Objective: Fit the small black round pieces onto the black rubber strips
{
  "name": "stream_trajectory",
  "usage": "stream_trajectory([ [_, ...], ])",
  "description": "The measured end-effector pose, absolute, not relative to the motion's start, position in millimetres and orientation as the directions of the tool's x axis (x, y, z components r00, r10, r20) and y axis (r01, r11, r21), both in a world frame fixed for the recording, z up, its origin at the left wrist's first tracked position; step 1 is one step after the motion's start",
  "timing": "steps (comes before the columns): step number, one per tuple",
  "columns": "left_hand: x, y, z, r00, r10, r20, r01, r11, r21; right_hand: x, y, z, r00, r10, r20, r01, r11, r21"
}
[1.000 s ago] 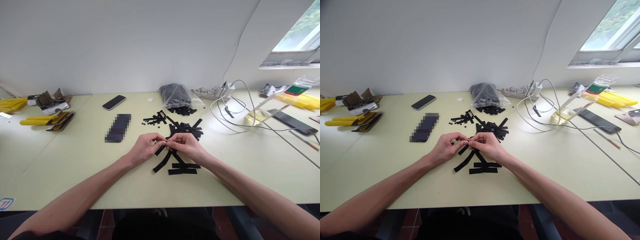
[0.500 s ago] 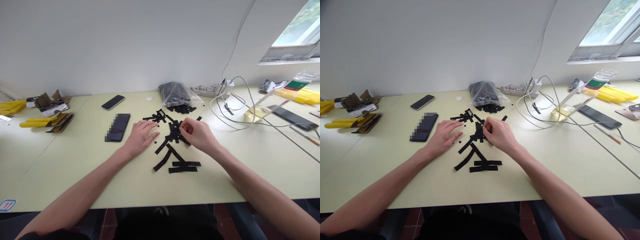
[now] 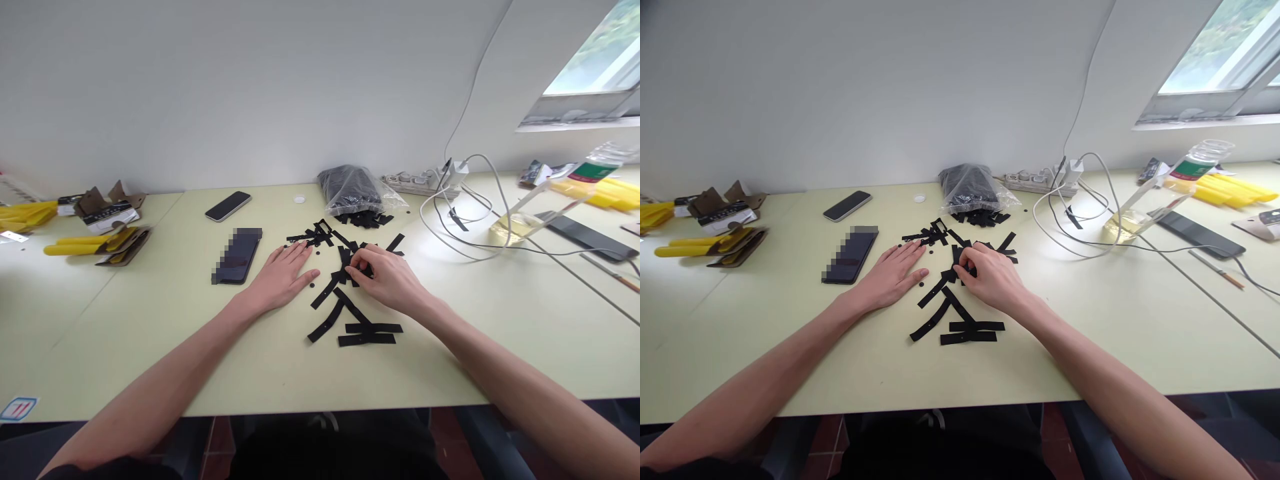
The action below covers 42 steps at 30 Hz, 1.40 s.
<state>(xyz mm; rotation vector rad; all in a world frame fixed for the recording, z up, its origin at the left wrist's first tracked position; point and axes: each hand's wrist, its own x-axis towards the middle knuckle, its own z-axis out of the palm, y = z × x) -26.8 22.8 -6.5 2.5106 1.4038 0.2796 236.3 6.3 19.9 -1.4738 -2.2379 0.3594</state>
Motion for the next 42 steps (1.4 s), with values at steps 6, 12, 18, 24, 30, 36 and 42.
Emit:
stream_trajectory([
  [6,-28,14,2,0.517,0.850,0.096,0.813,-0.523,0.256,233,4,19,-0.373,0.904,0.211,0.781,0.428,-0.454],
  [12,-26,3,19,0.531,0.838,0.125,0.829,-0.544,0.130,231,2,19,-0.397,0.899,0.185,0.778,0.437,-0.451],
  [18,-21,2,20,0.524,0.815,0.249,0.809,-0.567,0.153,231,2,18,-0.411,0.893,0.183,0.769,0.448,-0.456],
  [24,-18,12,2,0.467,0.830,0.306,0.790,-0.547,0.278,230,1,15,-0.426,0.880,0.208,0.756,0.473,-0.451],
  [30,-18,20,-3,0.445,0.832,0.331,0.773,-0.543,0.328,227,-1,13,-0.437,0.878,0.196,0.742,0.475,-0.473],
  [36,-16,25,-4,0.446,0.828,0.340,0.766,-0.549,0.335,224,-1,13,-0.457,0.868,0.196,0.726,0.491,-0.481],
  [42,-10,16,6,0.339,0.833,0.438,0.722,-0.529,0.446,222,-4,13,-0.432,0.859,0.274,0.704,0.511,-0.494],
])
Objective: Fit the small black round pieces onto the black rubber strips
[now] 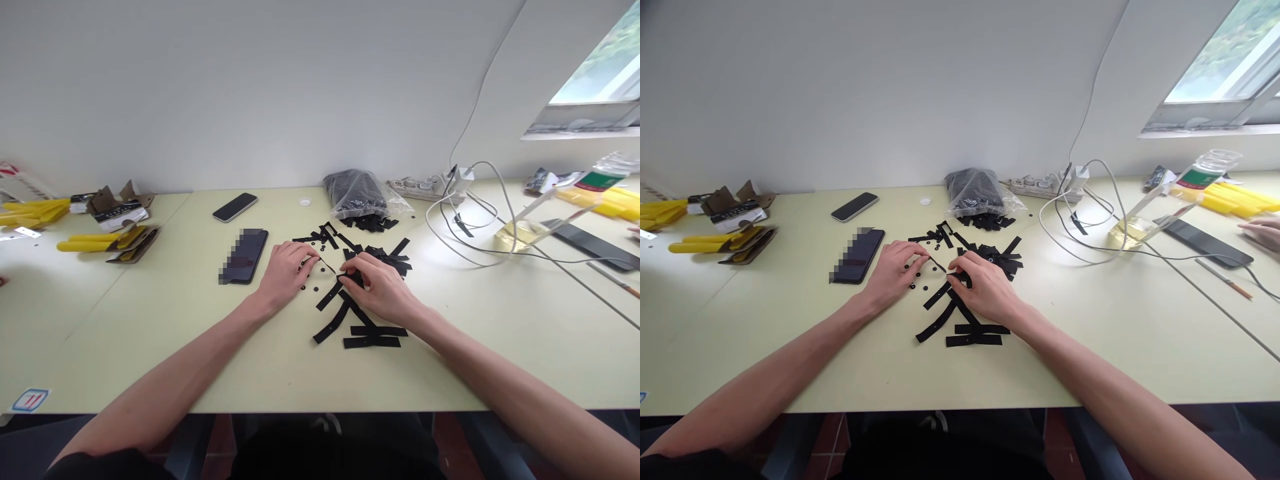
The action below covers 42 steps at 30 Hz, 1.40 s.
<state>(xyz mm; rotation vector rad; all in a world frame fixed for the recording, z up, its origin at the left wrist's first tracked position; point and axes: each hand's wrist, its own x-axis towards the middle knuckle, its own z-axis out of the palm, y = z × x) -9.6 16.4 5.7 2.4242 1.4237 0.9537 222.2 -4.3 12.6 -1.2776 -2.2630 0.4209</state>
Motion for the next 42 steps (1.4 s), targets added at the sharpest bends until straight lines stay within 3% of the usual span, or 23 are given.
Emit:
stream_trajectory([
  [8,9,-10,18,0.325,0.884,0.336,0.492,-0.461,0.739,221,-4,6,-0.460,0.781,0.422,0.562,0.624,-0.542],
  [14,11,-10,15,0.357,0.898,0.259,0.387,-0.394,0.834,221,-1,2,-0.451,0.774,0.444,0.562,0.633,-0.533],
  [21,3,-5,20,0.396,0.884,0.250,0.437,-0.421,0.795,222,-3,6,-0.439,0.787,0.434,0.547,0.617,-0.565],
  [28,-30,10,35,0.637,0.766,0.088,0.621,-0.577,0.531,226,-1,8,-0.444,0.819,0.363,0.594,0.572,-0.565],
  [32,-31,12,31,0.649,0.758,0.068,0.626,-0.583,0.518,226,-1,6,-0.457,0.814,0.358,0.577,0.578,-0.577],
  [35,-26,10,27,0.624,0.774,0.106,0.594,-0.558,0.579,224,-3,8,-0.480,0.815,0.325,0.509,0.561,-0.653],
  [42,-7,1,17,0.441,0.891,0.106,0.386,-0.295,0.874,218,-8,9,-0.452,0.843,0.293,0.346,0.468,-0.813],
])
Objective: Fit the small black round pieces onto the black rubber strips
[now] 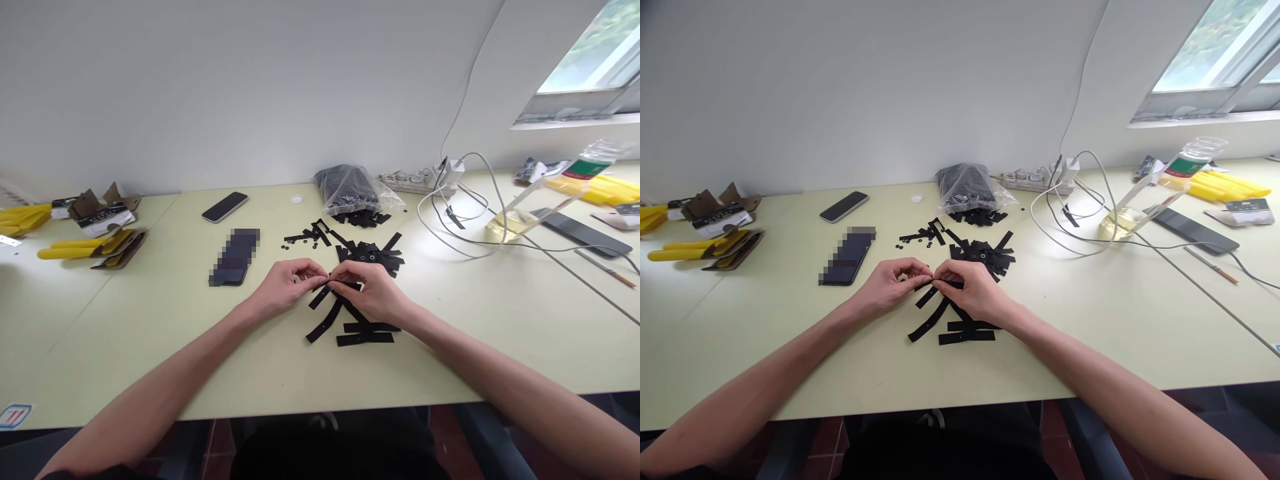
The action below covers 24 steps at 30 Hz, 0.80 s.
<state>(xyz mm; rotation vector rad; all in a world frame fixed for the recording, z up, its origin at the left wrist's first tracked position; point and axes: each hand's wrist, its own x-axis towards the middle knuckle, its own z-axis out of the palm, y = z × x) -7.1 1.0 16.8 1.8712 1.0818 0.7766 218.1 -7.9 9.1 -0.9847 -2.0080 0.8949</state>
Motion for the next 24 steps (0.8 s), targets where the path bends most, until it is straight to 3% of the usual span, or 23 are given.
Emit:
stream_trajectory([
  [8,-3,3,10,0.397,0.916,0.063,0.189,-0.149,0.971,218,-5,3,-0.414,0.858,0.303,0.249,0.427,-0.869],
  [14,-2,1,13,0.412,0.911,-0.008,0.198,-0.081,0.977,217,-8,9,-0.419,0.852,0.314,0.332,0.465,-0.821],
  [24,-3,-3,21,0.507,0.859,0.069,0.239,-0.217,0.946,221,-7,9,-0.361,0.900,0.245,0.347,0.374,-0.860],
])
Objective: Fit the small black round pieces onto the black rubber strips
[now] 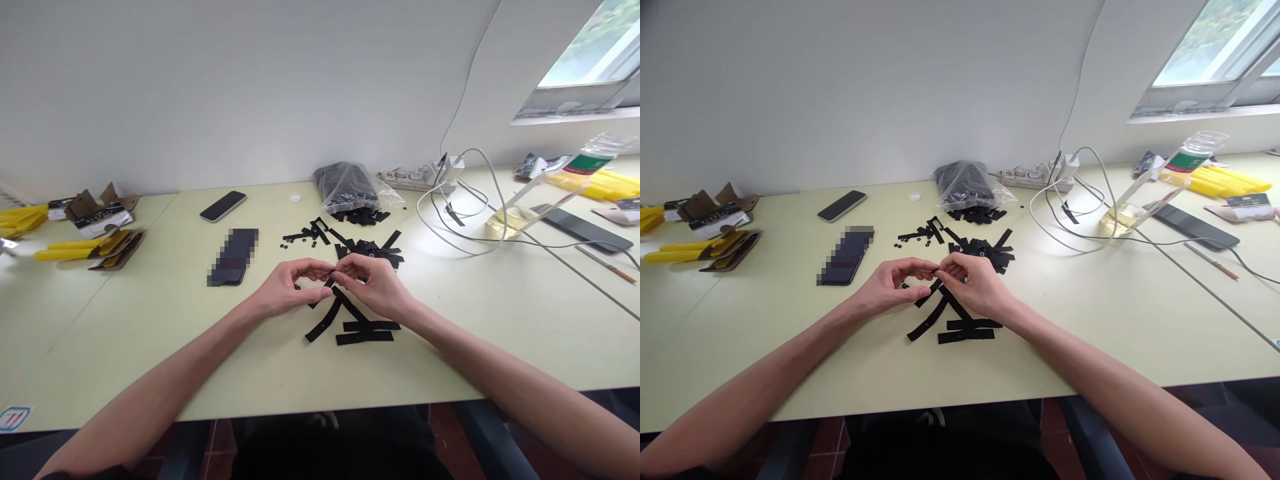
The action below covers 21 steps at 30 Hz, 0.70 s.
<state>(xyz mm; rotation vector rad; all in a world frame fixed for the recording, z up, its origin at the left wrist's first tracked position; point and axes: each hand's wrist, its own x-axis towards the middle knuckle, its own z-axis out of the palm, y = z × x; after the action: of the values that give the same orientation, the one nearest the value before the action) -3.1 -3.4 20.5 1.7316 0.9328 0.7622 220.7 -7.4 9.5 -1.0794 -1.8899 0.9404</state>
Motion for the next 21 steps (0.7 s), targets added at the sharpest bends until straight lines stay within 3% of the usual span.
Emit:
stream_trajectory([
  [8,-3,-2,16,0.430,0.902,0.046,0.293,-0.187,0.938,220,-6,10,-0.467,0.882,0.065,0.222,0.188,-0.957],
  [14,-3,0,14,0.436,0.898,0.056,0.305,-0.206,0.930,219,-7,16,-0.495,0.867,0.054,0.131,0.135,-0.982],
  [19,-15,6,23,0.371,0.920,0.128,0.479,-0.308,0.822,221,-8,20,-0.470,0.880,0.072,0.112,0.140,-0.984],
  [21,-26,10,31,0.454,0.885,0.106,0.554,-0.374,0.744,223,-8,22,-0.440,0.895,0.074,0.130,0.145,-0.981],
])
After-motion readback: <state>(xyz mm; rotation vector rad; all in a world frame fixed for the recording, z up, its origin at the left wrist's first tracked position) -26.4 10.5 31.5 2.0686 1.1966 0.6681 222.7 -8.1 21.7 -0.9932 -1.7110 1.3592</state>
